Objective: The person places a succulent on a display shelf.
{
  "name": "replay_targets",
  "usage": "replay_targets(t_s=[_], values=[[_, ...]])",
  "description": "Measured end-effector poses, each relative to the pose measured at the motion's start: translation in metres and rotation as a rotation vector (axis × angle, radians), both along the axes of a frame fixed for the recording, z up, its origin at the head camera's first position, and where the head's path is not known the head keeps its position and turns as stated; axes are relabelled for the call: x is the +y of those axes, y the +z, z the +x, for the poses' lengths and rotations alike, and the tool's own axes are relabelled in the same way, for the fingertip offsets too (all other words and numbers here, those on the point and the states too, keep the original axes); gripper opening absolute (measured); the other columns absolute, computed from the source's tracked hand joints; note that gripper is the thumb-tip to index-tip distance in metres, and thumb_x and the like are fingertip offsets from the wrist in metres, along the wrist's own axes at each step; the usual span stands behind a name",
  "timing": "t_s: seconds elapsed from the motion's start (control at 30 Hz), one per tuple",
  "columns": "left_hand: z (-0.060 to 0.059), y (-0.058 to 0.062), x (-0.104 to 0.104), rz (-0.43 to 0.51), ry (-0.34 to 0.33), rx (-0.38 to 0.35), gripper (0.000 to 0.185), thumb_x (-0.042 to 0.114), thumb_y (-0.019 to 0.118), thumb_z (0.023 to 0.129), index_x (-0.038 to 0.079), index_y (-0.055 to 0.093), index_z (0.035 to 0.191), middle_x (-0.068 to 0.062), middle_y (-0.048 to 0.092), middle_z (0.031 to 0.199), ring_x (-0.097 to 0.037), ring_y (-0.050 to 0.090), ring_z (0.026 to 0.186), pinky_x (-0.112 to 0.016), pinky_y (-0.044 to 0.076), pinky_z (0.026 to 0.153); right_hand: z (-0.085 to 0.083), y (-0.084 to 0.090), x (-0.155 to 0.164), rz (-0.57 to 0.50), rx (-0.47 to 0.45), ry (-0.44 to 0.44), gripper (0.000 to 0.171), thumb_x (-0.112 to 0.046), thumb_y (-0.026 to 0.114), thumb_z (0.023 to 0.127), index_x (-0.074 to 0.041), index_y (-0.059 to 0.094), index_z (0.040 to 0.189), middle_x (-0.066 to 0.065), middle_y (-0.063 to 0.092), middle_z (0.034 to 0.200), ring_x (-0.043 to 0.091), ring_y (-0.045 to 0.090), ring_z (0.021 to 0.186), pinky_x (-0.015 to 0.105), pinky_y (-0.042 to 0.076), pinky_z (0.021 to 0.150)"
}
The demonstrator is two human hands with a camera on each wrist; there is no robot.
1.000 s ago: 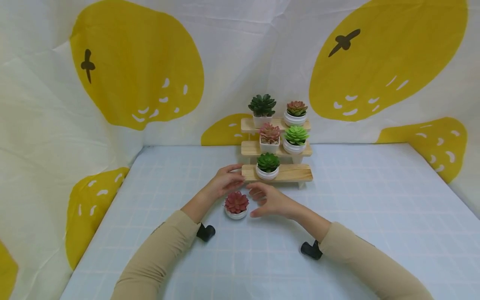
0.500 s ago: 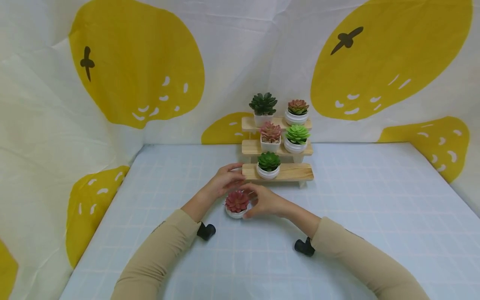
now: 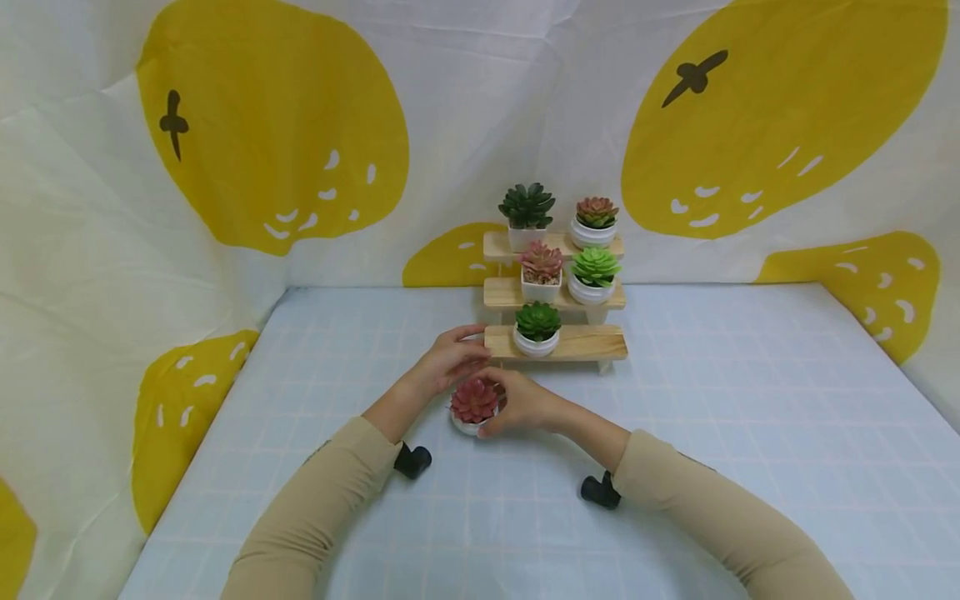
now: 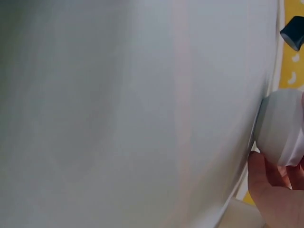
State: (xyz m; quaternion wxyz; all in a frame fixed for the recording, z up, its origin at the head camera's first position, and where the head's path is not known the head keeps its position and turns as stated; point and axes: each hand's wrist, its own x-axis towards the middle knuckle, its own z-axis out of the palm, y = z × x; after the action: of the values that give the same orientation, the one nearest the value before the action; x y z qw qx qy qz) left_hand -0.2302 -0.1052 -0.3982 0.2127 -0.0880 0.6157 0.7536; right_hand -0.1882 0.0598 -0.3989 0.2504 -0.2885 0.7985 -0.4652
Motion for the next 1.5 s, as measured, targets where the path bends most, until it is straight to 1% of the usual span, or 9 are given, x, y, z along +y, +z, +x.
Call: replay_targets(t_s=[0.1,0.2,0.37,0.57,0.73,0.9,1.1,1.23,1.5], values=[[0.0,0.001,0.0,-0.004,0.001,-0.003,0.054,-0.008,0.054,0.088,0.003,0.041,0.139,-0.022,0.048,0.133,-0.015,0.059,0.09,-0.026,0.053,0.079,0.001,0.002,-0.001,0.011,0.011,-0.006,0.065,-0.008,0.082,0.068,-0.005,0.051,0.124,0.006,0.057,0.111,0.018,0.054,0.101,0.03,0.047,0.087],[0.0,0.002,0.0,-0.005,-0.002,-0.003,0.055,-0.009,0.054,0.088,0.003,0.041,0.139,-0.022,0.048,0.133,-0.013,0.06,0.087,-0.024,0.053,0.075,0.002,0.003,-0.001,0.021,0.024,-0.01,0.063,-0.009,0.082,0.068,-0.004,0.051,0.122,0.006,0.058,0.109,0.018,0.054,0.1,0.03,0.048,0.086],[0.001,0.002,0.001,0.01,0.004,-0.008,0.055,-0.009,0.053,0.088,0.003,0.04,0.139,-0.022,0.048,0.133,-0.012,0.06,0.082,-0.022,0.053,0.07,0.004,0.004,0.001,0.021,0.017,-0.026,0.062,-0.01,0.082,0.068,-0.004,0.051,0.122,0.005,0.058,0.107,0.019,0.054,0.099,0.03,0.049,0.084],[0.001,0.0,0.001,0.014,0.011,-0.019,0.055,-0.009,0.054,0.087,0.003,0.041,0.139,-0.022,0.048,0.133,-0.013,0.059,0.083,-0.02,0.053,0.068,0.007,0.003,0.009,0.002,0.021,-0.028,0.062,-0.011,0.083,0.068,-0.003,0.052,0.121,0.005,0.059,0.107,0.018,0.055,0.098,0.03,0.049,0.082],[0.001,-0.001,0.001,0.02,0.009,-0.016,0.055,-0.009,0.054,0.087,0.002,0.039,0.139,-0.022,0.047,0.134,-0.012,0.059,0.084,-0.02,0.052,0.068,0.008,0.001,0.018,-0.009,0.028,-0.028,0.063,-0.013,0.084,0.067,-0.004,0.053,0.121,0.004,0.06,0.109,0.018,0.055,0.099,0.03,0.047,0.085],[0.001,-0.002,0.001,0.028,0.009,-0.001,0.055,-0.01,0.052,0.088,0.001,0.039,0.139,-0.023,0.046,0.134,-0.011,0.058,0.081,-0.02,0.052,0.067,0.011,0.004,0.031,-0.012,0.003,-0.038,0.064,-0.014,0.084,0.067,-0.005,0.053,0.122,0.004,0.06,0.11,0.018,0.056,0.099,0.031,0.048,0.083],[0.001,-0.002,0.002,0.056,0.016,0.001,0.055,-0.013,0.051,0.087,0.0,0.038,0.139,-0.024,0.045,0.134,-0.01,0.058,0.077,-0.019,0.051,0.065,0.014,0.01,0.051,-0.012,-0.023,-0.083,0.066,-0.014,0.083,0.067,-0.005,0.052,0.125,0.006,0.06,0.112,0.02,0.054,0.101,0.033,0.048,0.084],[0.001,-0.002,0.002,0.055,0.02,-0.007,0.055,-0.013,0.051,0.087,0.0,0.039,0.139,-0.024,0.045,0.134,-0.011,0.057,0.078,-0.02,0.051,0.065,0.014,0.014,0.067,-0.006,-0.031,-0.11,0.066,-0.014,0.083,0.067,-0.005,0.052,0.124,0.007,0.058,0.112,0.022,0.053,0.101,0.034,0.048,0.084],[0.001,0.0,0.002,0.04,0.017,-0.012,0.056,-0.012,0.053,0.087,0.002,0.039,0.139,-0.022,0.046,0.134,-0.012,0.057,0.079,-0.02,0.051,0.066,0.015,0.031,0.095,-0.006,-0.028,-0.175,0.065,-0.016,0.082,0.069,-0.005,0.051,0.126,0.009,0.057,0.114,0.025,0.05,0.104,0.037,0.047,0.088]])
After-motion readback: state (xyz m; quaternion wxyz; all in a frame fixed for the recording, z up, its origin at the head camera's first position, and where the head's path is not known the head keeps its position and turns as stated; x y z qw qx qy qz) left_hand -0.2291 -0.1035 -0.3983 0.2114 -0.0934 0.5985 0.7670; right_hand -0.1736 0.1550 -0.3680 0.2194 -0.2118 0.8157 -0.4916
